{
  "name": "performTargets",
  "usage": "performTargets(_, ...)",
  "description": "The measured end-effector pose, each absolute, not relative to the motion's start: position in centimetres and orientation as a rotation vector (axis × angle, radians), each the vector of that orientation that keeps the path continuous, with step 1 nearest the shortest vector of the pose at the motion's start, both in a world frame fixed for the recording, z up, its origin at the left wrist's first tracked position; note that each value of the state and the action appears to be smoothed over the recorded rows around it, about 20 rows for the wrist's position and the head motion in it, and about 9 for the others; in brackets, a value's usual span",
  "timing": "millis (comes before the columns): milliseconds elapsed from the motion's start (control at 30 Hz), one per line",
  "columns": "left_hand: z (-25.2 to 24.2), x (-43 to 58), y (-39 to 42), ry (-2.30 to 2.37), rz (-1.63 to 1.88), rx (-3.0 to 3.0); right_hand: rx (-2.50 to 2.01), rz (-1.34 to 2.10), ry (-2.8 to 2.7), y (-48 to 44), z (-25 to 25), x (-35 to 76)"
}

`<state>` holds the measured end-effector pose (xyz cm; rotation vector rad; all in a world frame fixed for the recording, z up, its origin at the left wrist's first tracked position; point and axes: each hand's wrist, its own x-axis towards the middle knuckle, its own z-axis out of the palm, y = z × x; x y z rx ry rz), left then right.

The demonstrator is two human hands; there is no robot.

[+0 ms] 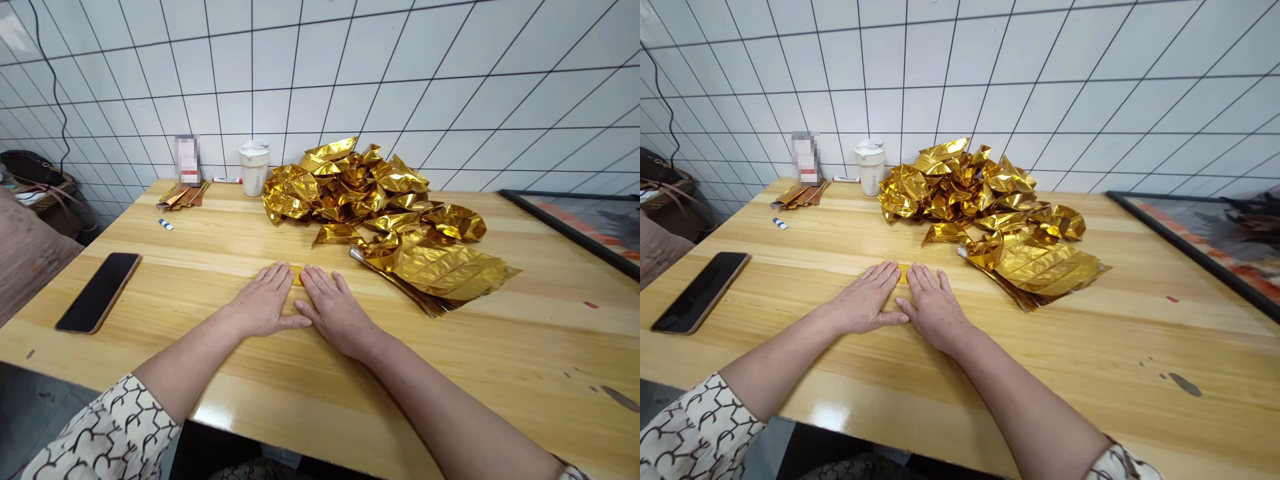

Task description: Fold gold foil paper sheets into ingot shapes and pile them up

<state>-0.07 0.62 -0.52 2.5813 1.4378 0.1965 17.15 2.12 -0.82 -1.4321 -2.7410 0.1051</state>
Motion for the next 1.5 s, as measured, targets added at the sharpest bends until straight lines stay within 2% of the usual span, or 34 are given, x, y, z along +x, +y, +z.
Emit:
performTargets(267, -0.5, 0.0, 0.8, 1.411, 0.240, 2.575, -1.304, 0.257, -2.736, 2.3, 0.1, 16.0)
performTargets(600, -0.8, -0.1, 0.9, 1.468, 0.262, 2.551, -1.374, 0.332, -2.724, 2.7, -0.4, 16.0)
performTargets(800, -0.7, -0.8, 0.7, 1.510, 0.176, 2.511, -1.384, 0.291, -2.754, 3.0, -0.4, 15.9)
performTargets(1067, 1.8, -1.1, 1.5, 1.463, -0.079, 2.473, -1.445, 0.299, -2.814, 3.3, 0.3, 15.7)
performTargets(1233, 0.9, -0.6, 1.6, 1.383, 0.124, 2.624, -1.371, 0.265, -2.766, 3.1, -0.3, 16.0)
performTargets(1500, -0.9, -0.9, 1.7, 1.374, 0.202, 2.559, -1.324, 0.266, -2.783, 3.4, -0.5, 16.5)
